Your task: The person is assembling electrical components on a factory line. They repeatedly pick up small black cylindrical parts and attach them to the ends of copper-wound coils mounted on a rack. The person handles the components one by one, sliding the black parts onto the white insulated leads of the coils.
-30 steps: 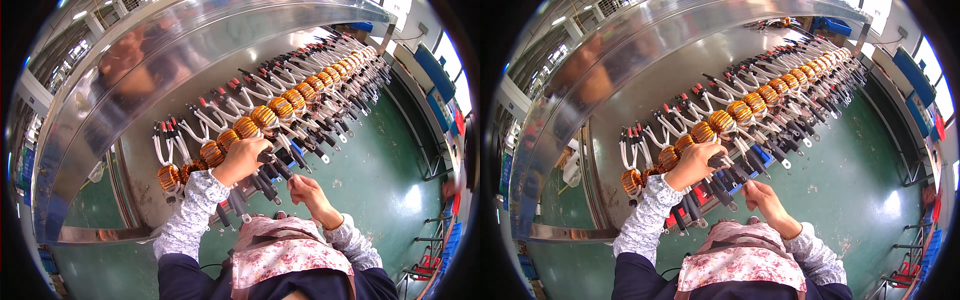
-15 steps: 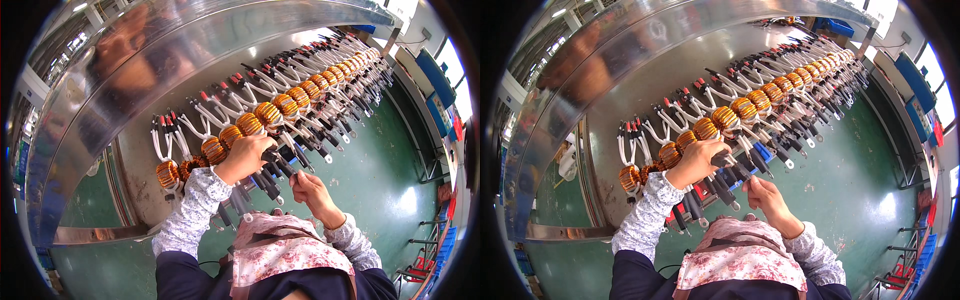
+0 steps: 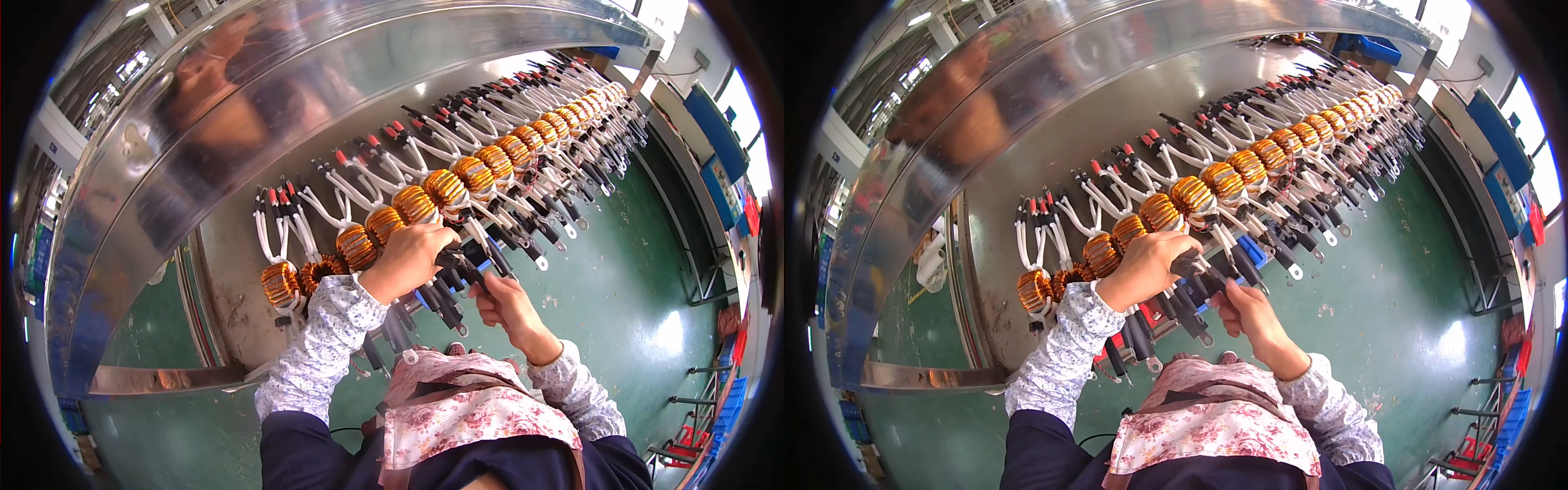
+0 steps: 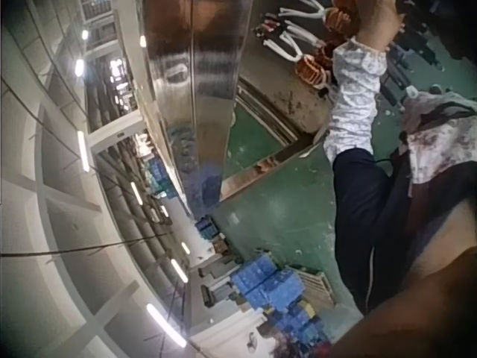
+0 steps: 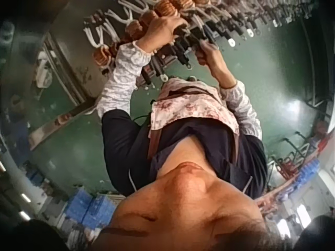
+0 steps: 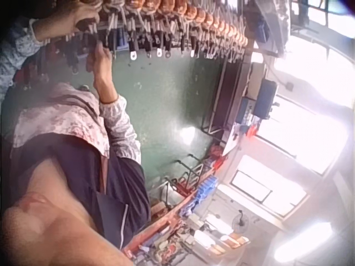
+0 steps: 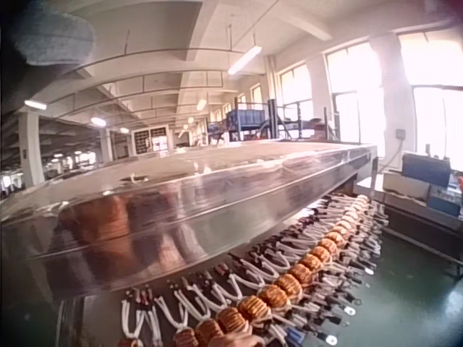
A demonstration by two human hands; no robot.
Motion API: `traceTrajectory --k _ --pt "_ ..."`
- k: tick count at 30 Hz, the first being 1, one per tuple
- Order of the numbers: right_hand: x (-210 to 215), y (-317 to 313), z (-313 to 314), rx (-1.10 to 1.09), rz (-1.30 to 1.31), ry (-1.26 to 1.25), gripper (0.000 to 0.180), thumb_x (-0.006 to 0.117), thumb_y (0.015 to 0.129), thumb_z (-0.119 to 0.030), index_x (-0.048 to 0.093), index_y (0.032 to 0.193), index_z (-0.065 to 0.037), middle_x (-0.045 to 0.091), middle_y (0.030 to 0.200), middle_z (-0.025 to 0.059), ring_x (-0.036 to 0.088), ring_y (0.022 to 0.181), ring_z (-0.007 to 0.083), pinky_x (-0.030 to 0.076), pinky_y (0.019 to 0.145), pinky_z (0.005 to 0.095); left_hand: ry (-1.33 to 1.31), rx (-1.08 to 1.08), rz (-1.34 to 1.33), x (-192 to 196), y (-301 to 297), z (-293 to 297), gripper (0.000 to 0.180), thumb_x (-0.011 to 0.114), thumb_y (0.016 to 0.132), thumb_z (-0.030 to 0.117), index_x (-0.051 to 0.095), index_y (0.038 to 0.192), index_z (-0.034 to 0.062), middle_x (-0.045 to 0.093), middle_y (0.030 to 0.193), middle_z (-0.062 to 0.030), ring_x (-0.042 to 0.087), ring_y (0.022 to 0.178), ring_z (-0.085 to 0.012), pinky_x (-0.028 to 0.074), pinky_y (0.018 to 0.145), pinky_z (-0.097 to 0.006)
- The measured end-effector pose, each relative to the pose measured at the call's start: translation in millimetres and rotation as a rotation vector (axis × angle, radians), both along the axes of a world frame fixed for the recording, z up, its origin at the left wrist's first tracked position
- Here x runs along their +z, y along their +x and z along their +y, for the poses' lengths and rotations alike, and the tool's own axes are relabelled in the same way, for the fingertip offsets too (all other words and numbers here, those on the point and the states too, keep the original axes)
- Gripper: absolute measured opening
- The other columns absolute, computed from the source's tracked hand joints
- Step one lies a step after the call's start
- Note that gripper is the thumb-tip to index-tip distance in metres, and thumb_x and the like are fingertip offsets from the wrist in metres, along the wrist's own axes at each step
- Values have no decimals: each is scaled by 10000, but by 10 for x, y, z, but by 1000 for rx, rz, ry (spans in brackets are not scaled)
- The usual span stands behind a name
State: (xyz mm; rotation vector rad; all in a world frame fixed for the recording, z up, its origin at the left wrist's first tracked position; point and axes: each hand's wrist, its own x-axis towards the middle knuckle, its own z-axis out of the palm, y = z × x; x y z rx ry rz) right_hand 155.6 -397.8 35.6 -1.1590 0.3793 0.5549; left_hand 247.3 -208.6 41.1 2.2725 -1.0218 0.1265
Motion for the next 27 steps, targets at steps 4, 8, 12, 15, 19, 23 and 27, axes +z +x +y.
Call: traceTrajectory --k 4,8,12,15,19,23,27 --pt "-61 27 -116 87 -13 51 345 426 997 -320 507 799 -49 282 580 -92 225 479 42 199 458 224 6 7 3 8 -11 -15 401 735 587 -5 606 953 93 646 876 -102 628 834 -312 493 722 -402" --pt "9 -19 -10 23 -62 -69 324 432 996 -301 495 790 -58 265 578 -99 218 481 39 181 455 215 -3 12 -19 17 -14 -11 363 741 611 26 610 943 92 646 856 -99 629 819 -310 491 711 -400" --pt "-65 56 29 -72 48 290 322 441 993 -286 477 754 -73 247 579 -102 209 486 39 183 460 218 2 26 -38 -16 8 -33 314 763 644 85 615 921 91 643 843 -96 628 796 -304 488 692 -392" --pt "-137 96 13 -32 21 477 315 448 991 -279 470 743 -86 243 579 -103 210 492 40 186 464 220 -2 4 -72 -29 31 -28 300 777 663 138 619 912 88 641 832 -94 626 772 -298 485 672 -384" --pt "57 -73 58 -50 -75 154 293 446 990 -272 478 756 -99 246 581 -102 209 495 41 187 466 221 -72 -12 -1 -21 -15 -24 298 780 672 161 621 911 78 629 800 -102 622 757 -296 481 668 -380" --pt "115 -60 83 -59 28 86 283 433 994 -271 493 776 -99 259 583 -99 211 497 42 187 464 223 -45 -18 6 -15 -41 -36 292 776 664 131 624 909 78 631 802 -102 628 776 -298 484 674 -385" --pt "-63 99 122 7 68 534 293 405 1001 -278 511 813 -81 289 592 -92 233 506 50 193 463 227 -48 -5 19 43 -60 -59 252 735 655 102 604 868 74 624 776 -114 623 766 -314 478 669 -411"
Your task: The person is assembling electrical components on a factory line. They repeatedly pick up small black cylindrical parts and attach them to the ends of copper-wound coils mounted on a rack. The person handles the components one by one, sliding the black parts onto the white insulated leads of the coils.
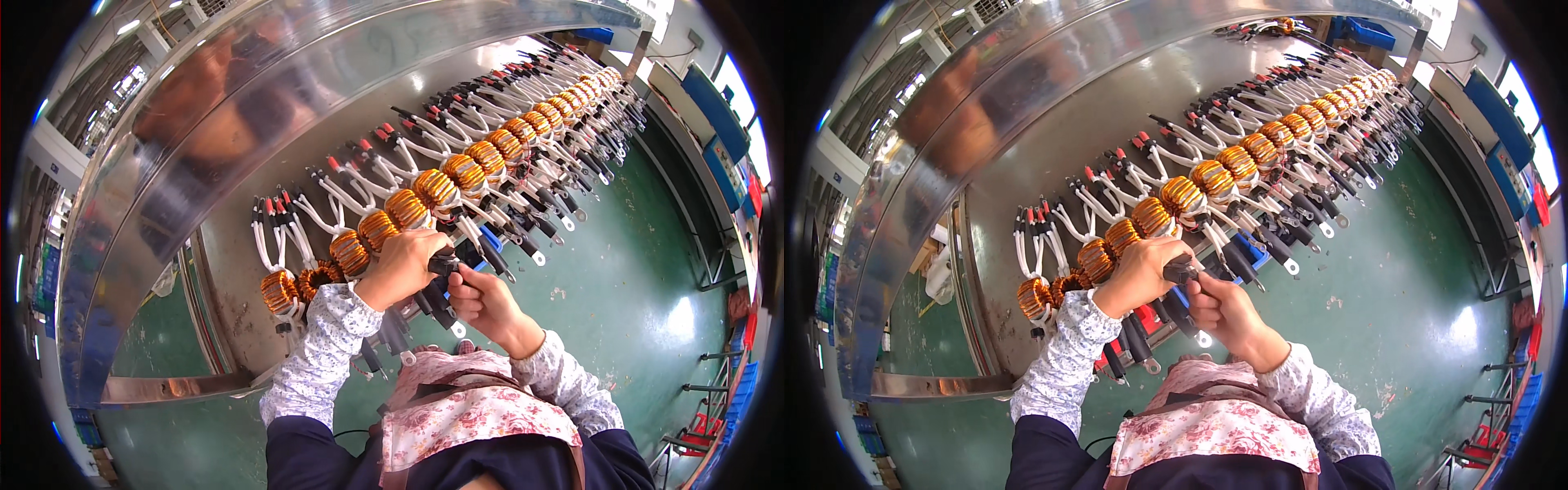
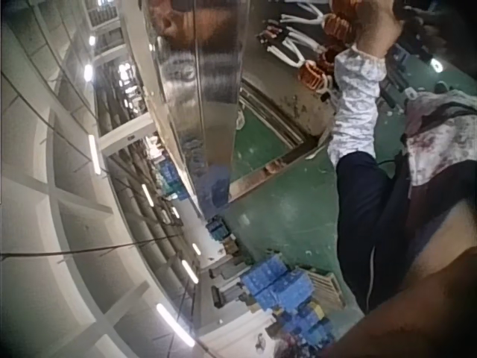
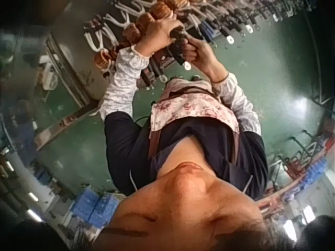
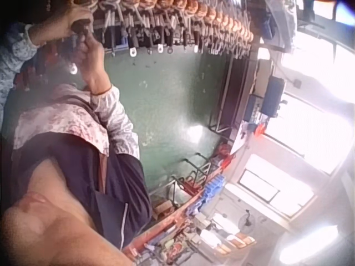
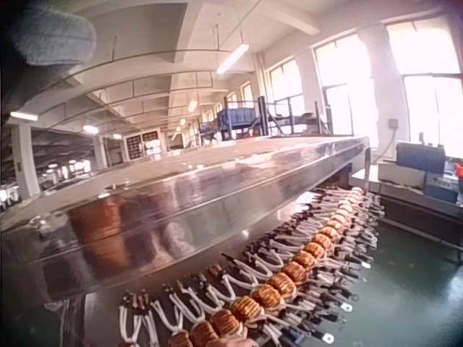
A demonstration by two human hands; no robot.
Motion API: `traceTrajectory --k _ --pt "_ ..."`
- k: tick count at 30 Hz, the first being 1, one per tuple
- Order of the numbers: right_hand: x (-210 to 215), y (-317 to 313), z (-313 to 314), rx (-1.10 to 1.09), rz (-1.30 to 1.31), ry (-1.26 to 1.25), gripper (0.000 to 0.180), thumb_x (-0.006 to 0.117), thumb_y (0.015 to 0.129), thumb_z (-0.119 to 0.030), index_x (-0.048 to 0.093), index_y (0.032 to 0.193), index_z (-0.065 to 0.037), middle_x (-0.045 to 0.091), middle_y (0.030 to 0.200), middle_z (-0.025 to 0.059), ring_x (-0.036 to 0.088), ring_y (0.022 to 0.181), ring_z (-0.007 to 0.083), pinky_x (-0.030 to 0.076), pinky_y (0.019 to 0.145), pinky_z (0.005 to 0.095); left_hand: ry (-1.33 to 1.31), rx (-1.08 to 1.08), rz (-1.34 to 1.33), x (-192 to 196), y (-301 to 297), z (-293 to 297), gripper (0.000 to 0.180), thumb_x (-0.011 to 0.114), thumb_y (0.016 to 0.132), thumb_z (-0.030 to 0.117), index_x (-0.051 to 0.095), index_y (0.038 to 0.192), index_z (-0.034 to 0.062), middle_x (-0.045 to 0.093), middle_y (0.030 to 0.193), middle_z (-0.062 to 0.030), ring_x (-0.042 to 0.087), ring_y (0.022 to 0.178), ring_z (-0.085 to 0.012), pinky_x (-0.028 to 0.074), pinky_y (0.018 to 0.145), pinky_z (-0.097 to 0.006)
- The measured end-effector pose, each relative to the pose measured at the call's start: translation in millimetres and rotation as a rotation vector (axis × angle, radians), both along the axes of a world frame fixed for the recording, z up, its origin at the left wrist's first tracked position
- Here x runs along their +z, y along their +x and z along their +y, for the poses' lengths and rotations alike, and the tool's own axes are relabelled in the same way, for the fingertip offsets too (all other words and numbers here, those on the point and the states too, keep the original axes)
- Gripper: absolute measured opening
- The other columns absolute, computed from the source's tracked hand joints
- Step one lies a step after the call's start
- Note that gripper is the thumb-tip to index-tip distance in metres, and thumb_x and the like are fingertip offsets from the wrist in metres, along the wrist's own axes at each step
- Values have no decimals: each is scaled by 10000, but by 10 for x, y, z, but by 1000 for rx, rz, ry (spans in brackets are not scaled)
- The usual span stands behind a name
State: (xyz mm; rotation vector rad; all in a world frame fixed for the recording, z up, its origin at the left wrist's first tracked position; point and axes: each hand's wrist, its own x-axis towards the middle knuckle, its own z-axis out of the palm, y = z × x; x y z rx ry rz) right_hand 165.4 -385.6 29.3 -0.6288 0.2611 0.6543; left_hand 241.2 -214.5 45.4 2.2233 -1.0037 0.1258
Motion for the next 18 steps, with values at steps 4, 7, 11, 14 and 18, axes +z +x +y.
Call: traceTrajectory --k 4,7,11,14,18 --pt "39 -7 -19 8 -30 -55 310 392 996 -304 549 891 -58 363 616 -62 284 533 72 234 489 222 -13 -2 25 16 2 6 263 716 635 47 609 873 75 628 789 -107 626 777 -312 481 673 -399" --pt "-17 -29 -91 19 3 -132 339 391 982 -335 563 926 -48 425 645 -36 328 561 87 277 525 225 9 -8 37 -30 14 8 329 697 608 -23 624 908 88 637 815 -99 634 785 -302 490 683 -384" --pt "-60 -2 -119 6 51 -63 370 344 996 -342 572 956 -54 466 653 -24 352 560 92 284 527 230 -22 -22 18 -41 23 10 320 729 629 19 624 924 87 639 806 -101 638 762 -287 495 686 -370" --pt "15 -31 -153 41 4 -128 395 366 988 -350 575 864 -40 458 615 -19 325 520 93 272 496 235 -75 -47 38 24 37 29 289 755 676 68 623 934 77 639 780 -86 645 719 -239 497 664 -336" --pt "225 -273 -273 42 -358 -721 396 477 966 -322 578 732 -19 442 522 9 395 469 96 311 455 252 -215 -51 332 348 -78 14 252 763 743 121 617 936 53 629 746 -42 628 675 -128 479 619 -279"
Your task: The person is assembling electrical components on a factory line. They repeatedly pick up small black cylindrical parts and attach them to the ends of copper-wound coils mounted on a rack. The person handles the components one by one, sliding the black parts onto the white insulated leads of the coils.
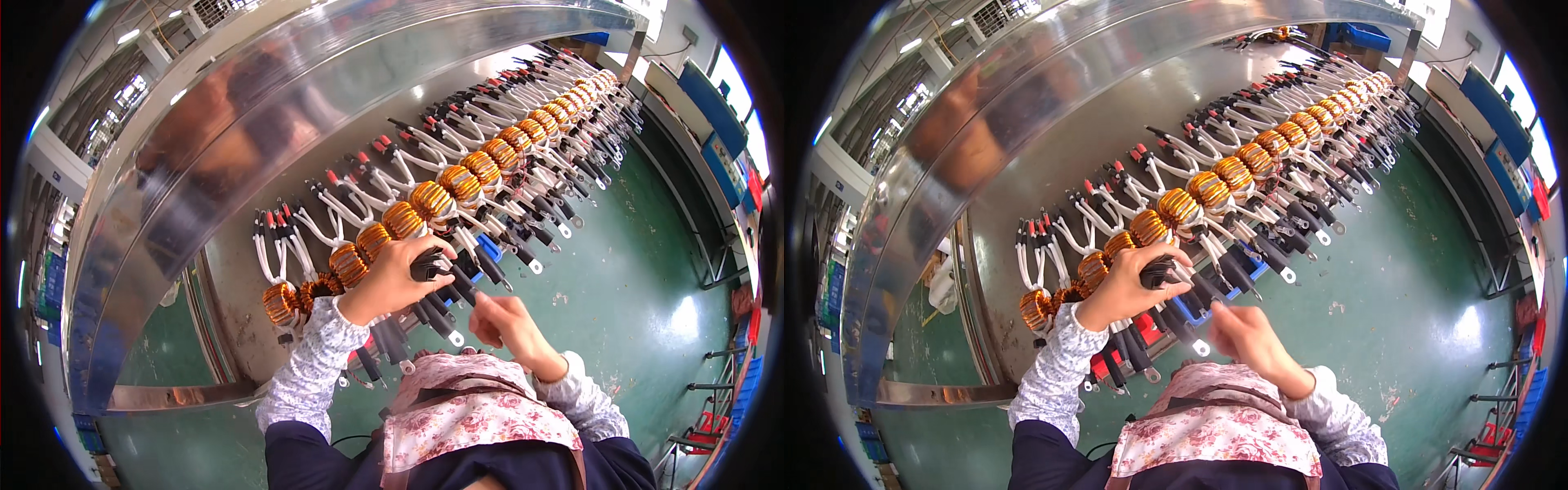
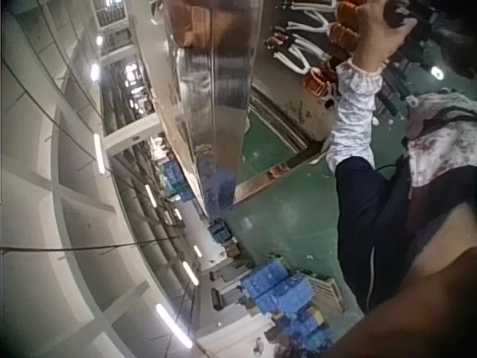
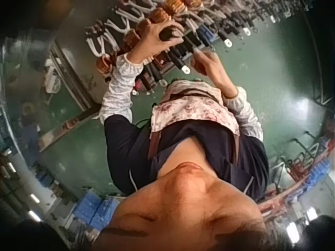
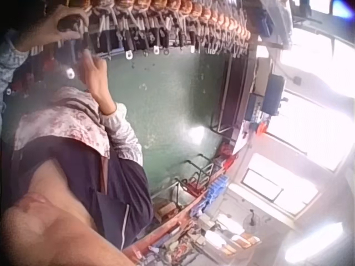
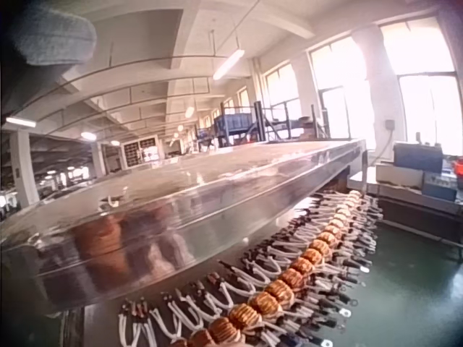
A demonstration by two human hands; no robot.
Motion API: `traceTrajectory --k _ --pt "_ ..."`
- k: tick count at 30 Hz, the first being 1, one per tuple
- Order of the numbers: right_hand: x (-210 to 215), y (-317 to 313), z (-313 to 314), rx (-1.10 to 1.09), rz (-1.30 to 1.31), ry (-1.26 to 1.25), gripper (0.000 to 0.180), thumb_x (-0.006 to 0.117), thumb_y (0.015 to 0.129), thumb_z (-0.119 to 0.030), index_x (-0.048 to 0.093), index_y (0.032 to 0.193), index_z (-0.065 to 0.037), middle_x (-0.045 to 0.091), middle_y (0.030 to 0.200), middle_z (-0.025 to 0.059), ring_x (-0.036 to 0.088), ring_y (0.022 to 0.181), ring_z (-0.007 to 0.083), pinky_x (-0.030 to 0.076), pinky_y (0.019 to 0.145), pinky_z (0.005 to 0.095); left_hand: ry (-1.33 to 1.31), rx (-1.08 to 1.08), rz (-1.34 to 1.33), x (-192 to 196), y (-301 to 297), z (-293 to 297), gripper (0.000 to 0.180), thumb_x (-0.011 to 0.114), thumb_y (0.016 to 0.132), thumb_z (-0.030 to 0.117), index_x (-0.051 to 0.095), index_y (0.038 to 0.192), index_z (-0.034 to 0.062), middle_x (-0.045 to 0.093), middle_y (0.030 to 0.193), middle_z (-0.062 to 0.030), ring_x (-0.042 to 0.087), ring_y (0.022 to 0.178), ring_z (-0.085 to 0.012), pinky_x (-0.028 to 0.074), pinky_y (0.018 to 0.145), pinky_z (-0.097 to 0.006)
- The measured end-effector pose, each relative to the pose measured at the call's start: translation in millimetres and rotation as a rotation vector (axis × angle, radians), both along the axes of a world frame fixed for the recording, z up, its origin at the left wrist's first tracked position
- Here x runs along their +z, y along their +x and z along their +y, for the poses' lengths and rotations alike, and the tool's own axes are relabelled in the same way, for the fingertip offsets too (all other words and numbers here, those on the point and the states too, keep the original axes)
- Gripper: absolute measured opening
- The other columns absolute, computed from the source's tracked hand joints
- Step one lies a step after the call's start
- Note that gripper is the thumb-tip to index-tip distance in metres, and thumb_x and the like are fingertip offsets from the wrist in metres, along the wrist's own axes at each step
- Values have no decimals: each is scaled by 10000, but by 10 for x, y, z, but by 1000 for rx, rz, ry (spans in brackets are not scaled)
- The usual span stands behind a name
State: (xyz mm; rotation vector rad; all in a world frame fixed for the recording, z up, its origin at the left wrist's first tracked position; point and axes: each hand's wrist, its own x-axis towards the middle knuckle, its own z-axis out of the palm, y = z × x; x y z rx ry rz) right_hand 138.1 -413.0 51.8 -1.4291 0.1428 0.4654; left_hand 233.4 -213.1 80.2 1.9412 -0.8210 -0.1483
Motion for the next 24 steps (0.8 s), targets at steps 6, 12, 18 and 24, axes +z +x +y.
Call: traceTrajectory --k 6,12,18,24 --pt "327 39 88 -315 -864 -378 105 708 802 -97 639 809 -19 541 708 59 525 608 131 403 529 273 -98 -170 260 123 -156 -170 342 783 740 162 586 1000 60 543 759 41 492 669 -29 420 622 -201" --pt "263 53 -16 -455 -1122 -532 140 714 658 34 634 765 -9 577 863 93 559 760 233 443 675 311 11 -241 271 87 -225 -330 235 712 831 190 570 958 51 572 752 11 511 658 -35 418 583 -207" --pt "200 110 -393 -497 -626 358 183 597 768 24 459 654 -15 583 958 152 606 768 200 491 664 284 50 -102 119 248 -53 -306 168 678 863 206 607 884 55 543 657 26 492 587 -37 404 526 -231" --pt "108 110 -521 1 164 431 138 520 956 -190 539 942 -55 545 651 10 471 443 54 294 370 176 307 -23 -375 -44 399 -354 274 675 704 18 633 970 65 638 835 -123 624 757 -300 491 681 -372"
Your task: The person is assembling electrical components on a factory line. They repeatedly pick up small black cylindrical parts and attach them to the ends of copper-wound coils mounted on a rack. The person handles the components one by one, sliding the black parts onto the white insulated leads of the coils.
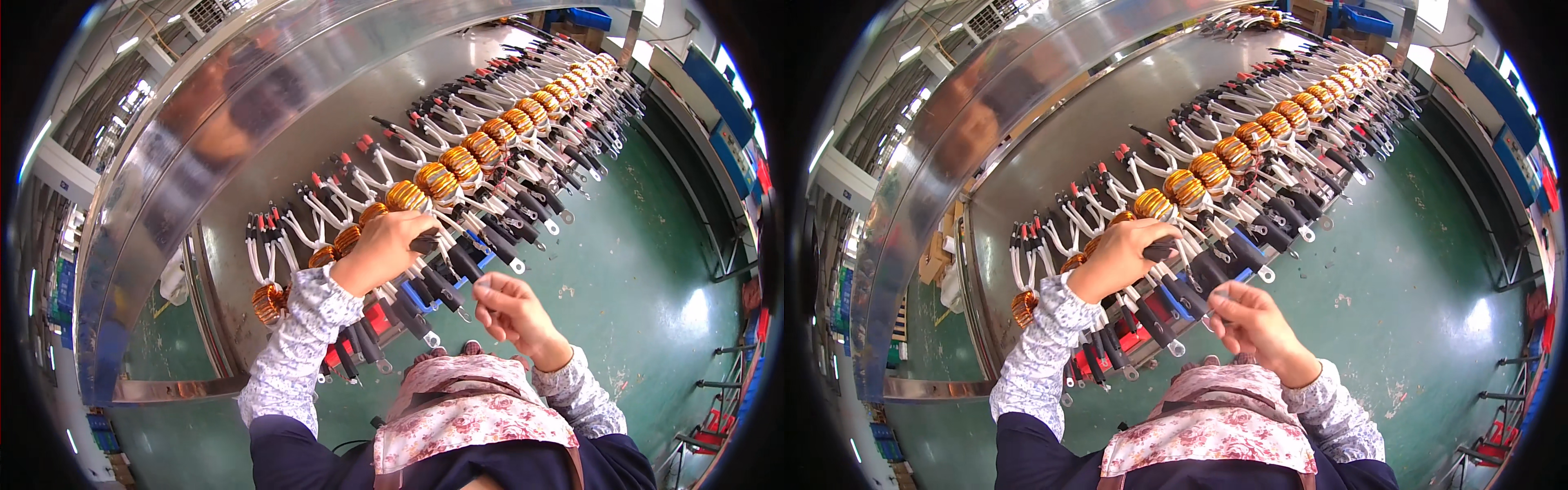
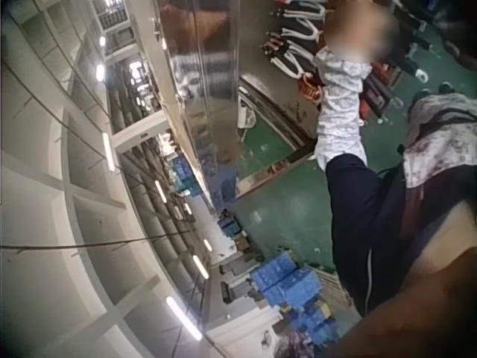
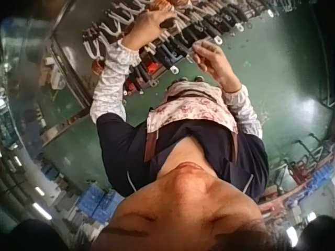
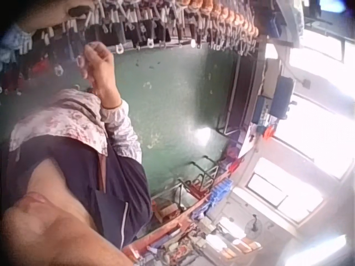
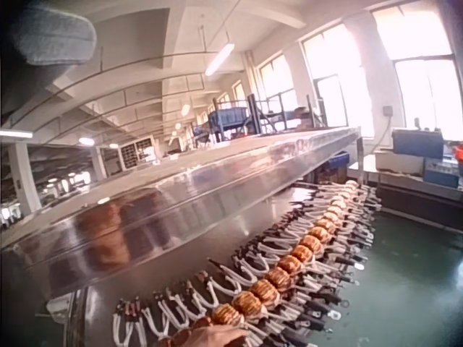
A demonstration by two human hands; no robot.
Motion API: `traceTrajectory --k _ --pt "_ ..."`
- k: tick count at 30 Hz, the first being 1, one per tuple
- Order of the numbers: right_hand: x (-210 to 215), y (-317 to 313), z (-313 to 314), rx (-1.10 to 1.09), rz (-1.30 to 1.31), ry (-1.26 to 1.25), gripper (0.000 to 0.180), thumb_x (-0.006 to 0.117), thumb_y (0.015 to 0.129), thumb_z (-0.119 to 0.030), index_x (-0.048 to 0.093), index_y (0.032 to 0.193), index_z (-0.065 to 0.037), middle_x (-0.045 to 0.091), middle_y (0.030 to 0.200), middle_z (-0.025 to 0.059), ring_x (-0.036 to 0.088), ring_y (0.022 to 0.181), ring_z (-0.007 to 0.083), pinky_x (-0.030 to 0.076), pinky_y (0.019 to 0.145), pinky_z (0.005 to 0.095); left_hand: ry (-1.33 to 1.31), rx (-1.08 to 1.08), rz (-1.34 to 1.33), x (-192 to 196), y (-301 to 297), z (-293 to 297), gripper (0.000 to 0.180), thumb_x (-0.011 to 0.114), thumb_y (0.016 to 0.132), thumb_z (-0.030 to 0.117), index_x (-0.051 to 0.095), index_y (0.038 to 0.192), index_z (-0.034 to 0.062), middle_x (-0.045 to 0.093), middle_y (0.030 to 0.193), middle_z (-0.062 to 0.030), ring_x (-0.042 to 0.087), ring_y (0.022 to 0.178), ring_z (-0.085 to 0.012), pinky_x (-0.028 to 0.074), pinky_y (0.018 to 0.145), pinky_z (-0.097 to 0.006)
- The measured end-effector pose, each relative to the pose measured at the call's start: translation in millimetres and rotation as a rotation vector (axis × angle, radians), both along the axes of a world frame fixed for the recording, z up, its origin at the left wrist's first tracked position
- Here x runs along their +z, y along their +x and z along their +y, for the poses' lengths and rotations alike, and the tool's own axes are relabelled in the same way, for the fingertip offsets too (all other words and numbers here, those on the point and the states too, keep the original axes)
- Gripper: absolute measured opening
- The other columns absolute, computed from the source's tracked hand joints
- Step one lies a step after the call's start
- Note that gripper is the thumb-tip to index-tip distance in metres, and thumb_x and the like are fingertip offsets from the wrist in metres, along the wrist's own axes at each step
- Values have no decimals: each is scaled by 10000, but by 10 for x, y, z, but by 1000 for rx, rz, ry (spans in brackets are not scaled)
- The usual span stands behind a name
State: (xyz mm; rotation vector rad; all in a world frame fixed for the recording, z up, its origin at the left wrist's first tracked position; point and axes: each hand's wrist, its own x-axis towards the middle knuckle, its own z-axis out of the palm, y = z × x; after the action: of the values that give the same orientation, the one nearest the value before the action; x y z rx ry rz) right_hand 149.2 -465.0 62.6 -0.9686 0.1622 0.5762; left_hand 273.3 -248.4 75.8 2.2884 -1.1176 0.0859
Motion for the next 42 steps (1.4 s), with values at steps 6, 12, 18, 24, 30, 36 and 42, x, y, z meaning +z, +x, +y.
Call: traceTrajectory --k 6,12,18,24,30,36,42 --pt "-272 12 11 23 -24 -129 363 422 1004 -317 615 950 -14 345 622 -72 299 536 42 272 497 195 75 15 47 -167 29 -82 415 608 603 -97 651 980 70 649 854 -111 626 826 -303 486 756 -381" --pt "-476 13 90 -94 -185 -197 353 405 1010 -318 614 930 -44 397 643 -80 360 585 40 311 534 204 31 70 101 -233 36 -98 419 596 589 -123 663 960 59 669 873 -113 634 836 -293 487 776 -366" --pt "-439 10 140 -125 -262 -307 353 406 1007 -326 591 882 -52 479 707 -43 407 618 55 361 576 217 26 95 108 -227 27 -142 418 582 561 -133 656 937 34 668 877 -137 646 851 -314 505 758 -376" --pt "-478 13 137 -210 -307 -296 399 406 1000 -379 573 889 -34 511 815 -18 439 713 83 411 679 255 23 35 135 -233 96 -124 371 609 594 -112 654 934 29 671 885 -141 650 840 -319 509 743 -370" --pt "-438 -24 175 -196 -328 -460 407 391 1005 -380 568 892 -30 536 848 -3 453 733 81 408 670 250 -2 -2 103 -295 132 -97 330 634 616 -78 653 927 31 668 880 -142 648 828 -320 508 723 -372" --pt "-584 -60 213 -294 -376 -659 366 405 1006 -327 578 880 -29 502 711 -16 430 601 67 377 542 230 -24 -10 80 -258 99 -101 356 612 596 -73 651 933 35 662 882 -140 640 840 -327 503 745 -386" --pt "-341 -30 367 -294 -374 -702 324 446 993 -277 581 933 11 556 727 94 501 680 166 424 653 320 -52 -35 55 -260 87 -65 346 608 610 -72 654 934 40 658 858 -137 637 820 -333 499 723 -393"
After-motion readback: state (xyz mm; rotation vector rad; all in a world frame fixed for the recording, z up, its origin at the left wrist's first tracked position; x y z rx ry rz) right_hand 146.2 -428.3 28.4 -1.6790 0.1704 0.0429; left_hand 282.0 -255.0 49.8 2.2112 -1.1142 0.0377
